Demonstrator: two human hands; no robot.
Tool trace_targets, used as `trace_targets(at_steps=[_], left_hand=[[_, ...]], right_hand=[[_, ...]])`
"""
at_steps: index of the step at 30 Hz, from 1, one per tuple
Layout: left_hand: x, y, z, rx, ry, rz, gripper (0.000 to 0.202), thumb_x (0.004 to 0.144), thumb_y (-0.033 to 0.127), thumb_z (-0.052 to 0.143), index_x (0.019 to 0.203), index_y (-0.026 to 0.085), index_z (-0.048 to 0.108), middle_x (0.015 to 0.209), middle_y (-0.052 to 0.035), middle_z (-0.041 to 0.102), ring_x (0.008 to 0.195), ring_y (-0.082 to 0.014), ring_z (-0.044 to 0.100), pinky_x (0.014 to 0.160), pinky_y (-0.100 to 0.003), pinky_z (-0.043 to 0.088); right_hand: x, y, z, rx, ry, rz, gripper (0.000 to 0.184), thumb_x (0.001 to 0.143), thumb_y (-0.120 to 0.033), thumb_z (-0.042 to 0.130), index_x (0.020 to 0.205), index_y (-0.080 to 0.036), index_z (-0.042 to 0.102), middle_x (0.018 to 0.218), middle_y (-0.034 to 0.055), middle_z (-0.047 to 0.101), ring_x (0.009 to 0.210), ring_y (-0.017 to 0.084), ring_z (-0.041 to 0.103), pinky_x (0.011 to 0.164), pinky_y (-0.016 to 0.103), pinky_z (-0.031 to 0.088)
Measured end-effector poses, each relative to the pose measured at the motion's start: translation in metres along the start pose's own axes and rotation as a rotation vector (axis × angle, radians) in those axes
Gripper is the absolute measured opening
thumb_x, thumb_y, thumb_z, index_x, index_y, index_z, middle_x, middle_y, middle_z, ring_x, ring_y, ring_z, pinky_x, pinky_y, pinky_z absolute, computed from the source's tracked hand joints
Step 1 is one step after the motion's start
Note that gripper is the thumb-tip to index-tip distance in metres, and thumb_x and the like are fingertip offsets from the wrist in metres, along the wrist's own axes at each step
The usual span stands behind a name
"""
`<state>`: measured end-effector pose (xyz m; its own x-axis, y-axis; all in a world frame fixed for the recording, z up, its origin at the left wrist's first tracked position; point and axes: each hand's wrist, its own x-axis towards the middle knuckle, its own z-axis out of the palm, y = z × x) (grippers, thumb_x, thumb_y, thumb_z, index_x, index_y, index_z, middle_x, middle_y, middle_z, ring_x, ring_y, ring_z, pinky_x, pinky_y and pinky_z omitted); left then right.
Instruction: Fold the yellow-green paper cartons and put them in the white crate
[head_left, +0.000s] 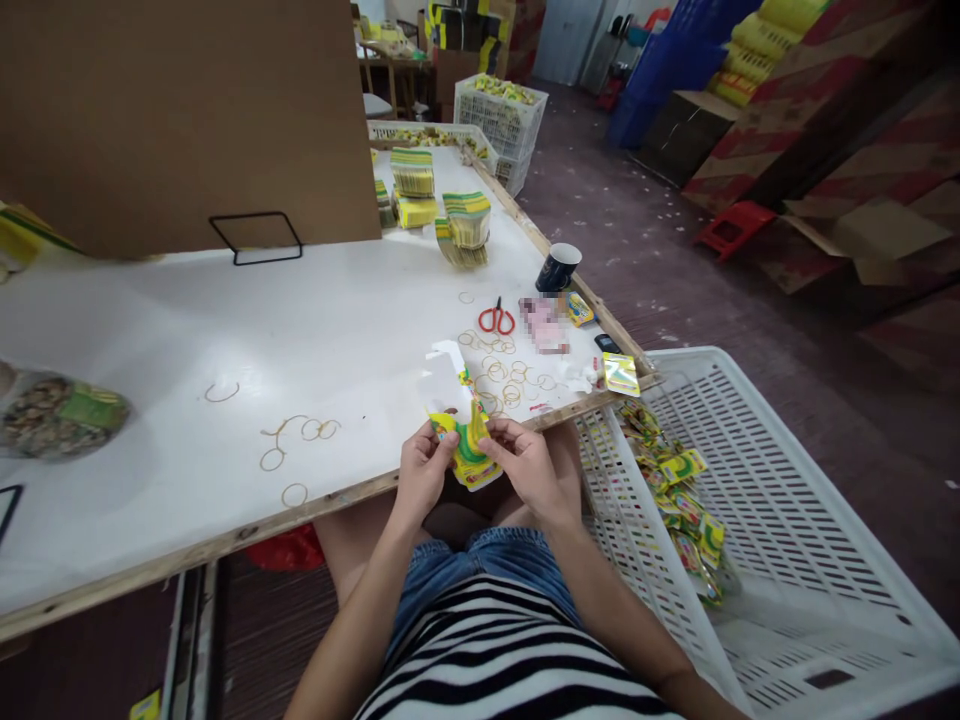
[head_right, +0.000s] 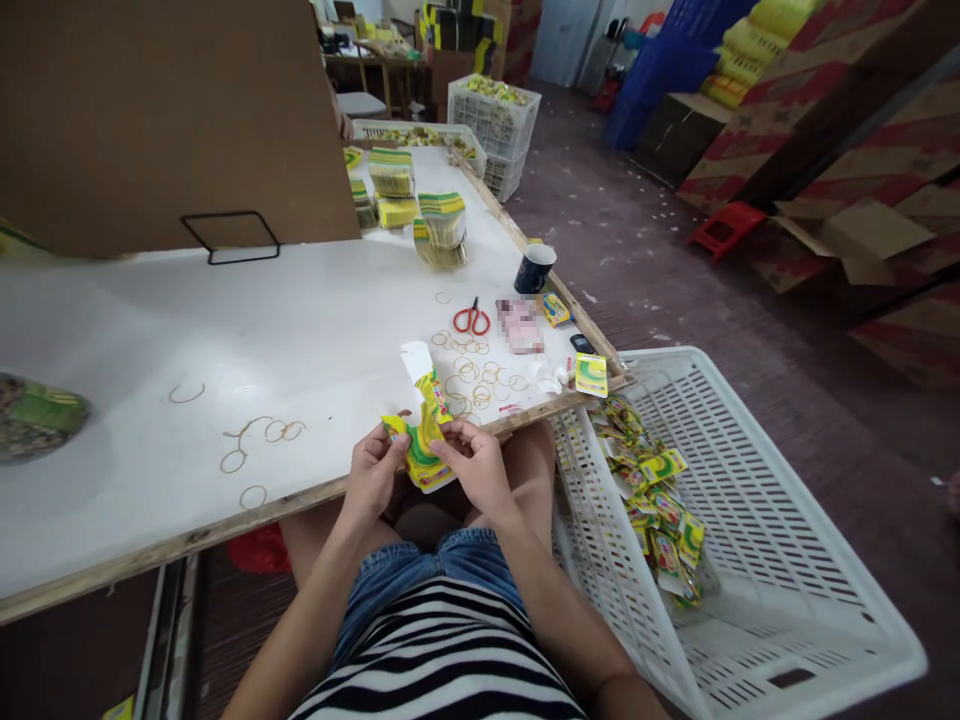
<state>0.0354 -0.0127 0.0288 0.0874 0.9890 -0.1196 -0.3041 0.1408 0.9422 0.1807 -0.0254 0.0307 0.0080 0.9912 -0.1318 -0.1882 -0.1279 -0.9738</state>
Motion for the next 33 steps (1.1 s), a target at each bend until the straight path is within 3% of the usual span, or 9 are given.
trace_targets(at_steps=[3,7,13,19,21,23,26,29,33], left_hand=[[-0.001,0.001,0.005,0.086,0.049,0.018,0.037,0.078,0.046,0.069,0.099,0.016,0.061,0.072,-0.0004,0.068,0.058,-0.0110,0.058,0.054,-0.020,0.047],[-0.006,0.006,0.011,0.144,0.065,0.099,0.050,0.081,0.032,0.067,0.122,0.023,0.039,0.094,-0.0025,0.068,0.074,-0.0129,0.065,0.067,-0.023,0.052],[-0.013,0.021,0.002,0.230,-0.160,0.019,0.064,0.085,0.030,0.063,0.140,0.026,0.031,0.107,-0.0071,0.065,0.087,-0.0172,0.067,0.076,-0.029,0.055],[-0.017,0.027,-0.006,0.081,-0.361,-0.106,0.046,0.080,0.030,0.071,0.118,0.021,0.048,0.090,-0.0042,0.071,0.081,-0.0183,0.069,0.071,-0.027,0.055],[-0.019,0.023,-0.005,0.038,-0.373,-0.128,0.040,0.078,0.029,0.073,0.111,0.020,0.049,0.085,-0.0030,0.071,0.078,-0.0175,0.069,0.069,-0.026,0.054],[-0.020,0.020,-0.003,-0.008,-0.367,-0.127,0.050,0.079,0.028,0.073,0.119,0.022,0.045,0.089,-0.0038,0.072,0.080,-0.0182,0.070,0.071,-0.027,0.055],[-0.019,0.019,0.000,-0.050,-0.355,-0.117,0.076,0.079,0.029,0.073,0.139,0.028,0.027,0.101,-0.0070,0.072,0.085,-0.0207,0.071,0.076,-0.032,0.056],[-0.018,0.020,0.002,-0.007,-0.346,-0.107,0.065,0.078,0.032,0.074,0.133,0.024,0.040,0.107,-0.0094,0.071,0.091,-0.0218,0.070,0.080,-0.032,0.056],[-0.018,0.021,0.004,0.124,-0.265,-0.061,0.045,0.079,0.034,0.071,0.118,0.020,0.052,0.112,-0.0093,0.069,0.083,-0.0188,0.070,0.073,-0.028,0.056]], right_hand=[[-0.002,0.005,0.001,-0.065,0.064,-0.048,0.028,0.075,-0.044,0.072,0.081,-0.018,0.064,0.078,0.0032,0.068,0.071,0.017,0.062,0.071,0.032,0.054],[-0.003,0.006,-0.001,-0.164,0.177,-0.120,0.025,0.077,-0.041,0.069,0.086,-0.019,0.059,0.078,0.0029,0.065,0.070,0.017,0.060,0.067,0.030,0.053],[-0.003,-0.012,-0.012,-0.142,-0.040,-0.159,0.056,0.078,-0.035,0.070,0.128,-0.026,0.046,0.100,0.0030,0.065,0.071,0.013,0.061,0.067,0.027,0.053],[-0.003,-0.032,-0.023,-0.221,-0.212,-0.139,0.025,0.083,-0.043,0.063,0.095,-0.022,0.062,0.076,0.0005,0.063,0.057,0.012,0.053,0.055,0.025,0.048],[-0.003,-0.034,-0.024,-0.281,-0.203,-0.188,0.024,0.085,-0.044,0.061,0.082,-0.020,0.064,0.073,0.0014,0.063,0.063,0.014,0.056,0.059,0.026,0.048],[-0.002,-0.033,-0.023,-0.314,-0.152,-0.255,0.027,0.086,-0.044,0.060,0.076,-0.020,0.065,0.076,0.0031,0.065,0.072,0.017,0.060,0.067,0.029,0.050],[-0.002,-0.029,-0.020,-0.242,-0.072,-0.260,0.024,0.085,-0.043,0.063,0.095,-0.022,0.065,0.084,0.0039,0.068,0.080,0.018,0.063,0.072,0.030,0.051],[-0.002,-0.026,-0.021,-0.173,-0.039,-0.227,0.038,0.084,-0.044,0.065,0.117,-0.026,0.059,0.091,0.0030,0.069,0.082,0.019,0.064,0.074,0.031,0.052],[-0.002,-0.030,-0.030,-0.327,-0.042,-0.352,0.032,0.090,-0.049,0.053,0.092,-0.024,0.073,0.099,0.0068,0.068,0.098,0.023,0.061,0.088,0.038,0.049]])
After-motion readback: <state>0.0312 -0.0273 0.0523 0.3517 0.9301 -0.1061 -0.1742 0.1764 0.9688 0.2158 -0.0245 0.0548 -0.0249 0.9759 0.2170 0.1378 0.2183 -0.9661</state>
